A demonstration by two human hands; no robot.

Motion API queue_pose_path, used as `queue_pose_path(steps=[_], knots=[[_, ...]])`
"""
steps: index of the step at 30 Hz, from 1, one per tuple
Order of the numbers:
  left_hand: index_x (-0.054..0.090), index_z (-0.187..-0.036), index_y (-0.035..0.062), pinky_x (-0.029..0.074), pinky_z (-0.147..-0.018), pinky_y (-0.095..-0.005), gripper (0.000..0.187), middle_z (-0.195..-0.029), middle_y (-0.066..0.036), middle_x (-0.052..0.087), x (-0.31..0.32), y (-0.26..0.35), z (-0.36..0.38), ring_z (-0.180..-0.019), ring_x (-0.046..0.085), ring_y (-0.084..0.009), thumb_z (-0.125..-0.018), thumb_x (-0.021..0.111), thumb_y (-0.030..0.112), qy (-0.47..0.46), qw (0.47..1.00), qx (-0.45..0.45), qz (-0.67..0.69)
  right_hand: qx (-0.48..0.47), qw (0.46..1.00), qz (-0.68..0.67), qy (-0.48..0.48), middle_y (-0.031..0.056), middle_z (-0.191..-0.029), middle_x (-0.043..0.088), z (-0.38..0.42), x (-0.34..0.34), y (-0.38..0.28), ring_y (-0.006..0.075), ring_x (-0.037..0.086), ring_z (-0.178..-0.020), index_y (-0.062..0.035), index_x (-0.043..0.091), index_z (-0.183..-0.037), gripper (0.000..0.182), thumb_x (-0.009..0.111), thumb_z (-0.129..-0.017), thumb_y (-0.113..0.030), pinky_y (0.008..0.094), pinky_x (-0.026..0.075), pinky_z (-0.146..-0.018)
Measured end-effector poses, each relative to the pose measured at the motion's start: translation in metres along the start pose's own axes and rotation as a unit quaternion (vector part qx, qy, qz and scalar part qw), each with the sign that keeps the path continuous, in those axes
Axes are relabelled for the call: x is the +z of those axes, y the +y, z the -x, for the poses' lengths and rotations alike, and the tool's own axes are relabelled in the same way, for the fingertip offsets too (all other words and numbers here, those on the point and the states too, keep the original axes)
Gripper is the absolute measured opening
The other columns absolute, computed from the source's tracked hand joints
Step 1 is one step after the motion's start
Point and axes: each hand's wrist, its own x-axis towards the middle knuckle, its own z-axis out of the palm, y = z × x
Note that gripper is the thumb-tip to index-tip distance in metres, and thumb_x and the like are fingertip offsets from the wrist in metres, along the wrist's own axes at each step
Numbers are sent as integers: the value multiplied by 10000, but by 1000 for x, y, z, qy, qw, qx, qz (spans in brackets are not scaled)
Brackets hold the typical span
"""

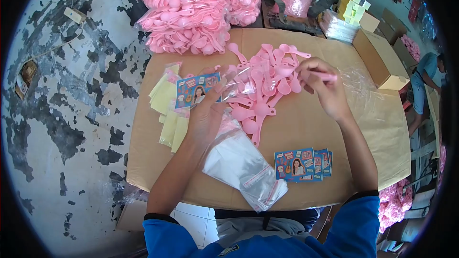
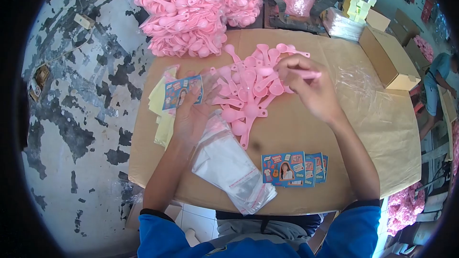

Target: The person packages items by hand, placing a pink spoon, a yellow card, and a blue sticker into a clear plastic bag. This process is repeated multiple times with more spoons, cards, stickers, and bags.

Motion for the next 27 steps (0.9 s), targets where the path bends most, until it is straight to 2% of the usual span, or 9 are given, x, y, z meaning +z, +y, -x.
queue_pose_path(steps=[2, 5, 8, 9, 14, 16, 20, 23, 27], knots=[[439, -1285, 130, 471, -986, -461, 405, -1388, -146, 445, -7, -2, -1, -1276, 453, -319, -909, 584, 87, -37, 999, -1, -6, -7, 1000, 6, 4, 30, -899, 554, 5, 12, -9, 75, 524, -818, 2, 559, -958, 155, 474, -829, 16, 231, 438, -698], [480, -1259, 98, 378, -1074, -428, 358, -1343, -156, 483, 6, -5, 4, -1272, 461, -283, -916, 573, 57, -53, 998, 9, 27, 19, 998, -51, -21, 28, -886, 526, 10, 20, -10, 90, 531, -820, -18, 506, -959, 172, 458, -808, 48, 239, 452, -748], [431, -1295, 117, 402, -1065, -469, 398, -1380, -146, 448, 9, -11, 7, -1281, 443, -331, -924, 576, 115, -74, 997, 5, 20, 22, 990, -127, -65, 26, -902, 527, 14, 34, -20, 90, 531, -838, -28, 503, -947, 90, 495, -858, -21, 239, 444, -760], [437, -1299, 113, 391, -1073, -451, 387, -1375, -142, 456, 10, -11, 8, -1277, 449, -311, -934, 564, 123, -68, 997, -5, 24, 25, 990, -110, -85, 30, -922, 532, 14, 33, -18, 95, 537, -848, -25, 510, -973, 103, 514, -874, -54, 240, 445, -765], [429, -1316, 101, 387, -1080, -406, 371, -1358, -121, 476, 20, -18, 22, -1257, 474, -249, -963, 526, 165, -23, 998, -56, 16, 77, 985, -92, -125, 50, -1067, 570, 16, 41, -30, 107, 558, -921, -4, 512, -1171, 360, 621, -912, -230, 244, 452, -808], [416, -1318, 95, 400, -1069, -396, 379, -1359, -114, 477, 23, -24, 25, -1248, 480, -237, -963, 526, 169, -29, 997, -63, 44, 19, 993, -71, -93, 51, -1078, 597, 17, 44, -27, 104, 574, -917, 1, 536, -1188, 375, 653, -894, -201, 247, 468, -796], [393, -1334, 112, 388, -1076, -390, 422, -1374, -103, 463, 27, -26, 26, -1265, 460, -226, -949, 554, 174, -19, 997, -65, 28, 5, 997, 77, -28, 52, -994, 660, 17, 45, -30, 110, 609, -883, 15, 629, -1067, 262, 696, -858, -130, 260, 495, -782], [374, -1347, 143, 361, -1089, -394, 461, -1399, -104, 436, 25, -21, 22, -1299, 421, -224, -935, 579, 169, -48, 997, -60, -1, 63, 991, 104, -45, 62, -905, 678, 15, 35, -42, 128, 631, -857, 21, 668, -970, 170, 711, -819, -45, 265, 510, -775], [353, -1359, 162, 343, -1095, -398, 501, -1429, -112, 400, 18, -19, 20, -1313, 401, -222, -923, 598, 147, -37, 998, -57, -7, -28, 993, 94, -59, 73, -908, 682, 13, 17, -36, 127, 630, -891, 20, 666, -988, 221, 730, -783, -28, 262, 516, -790]])
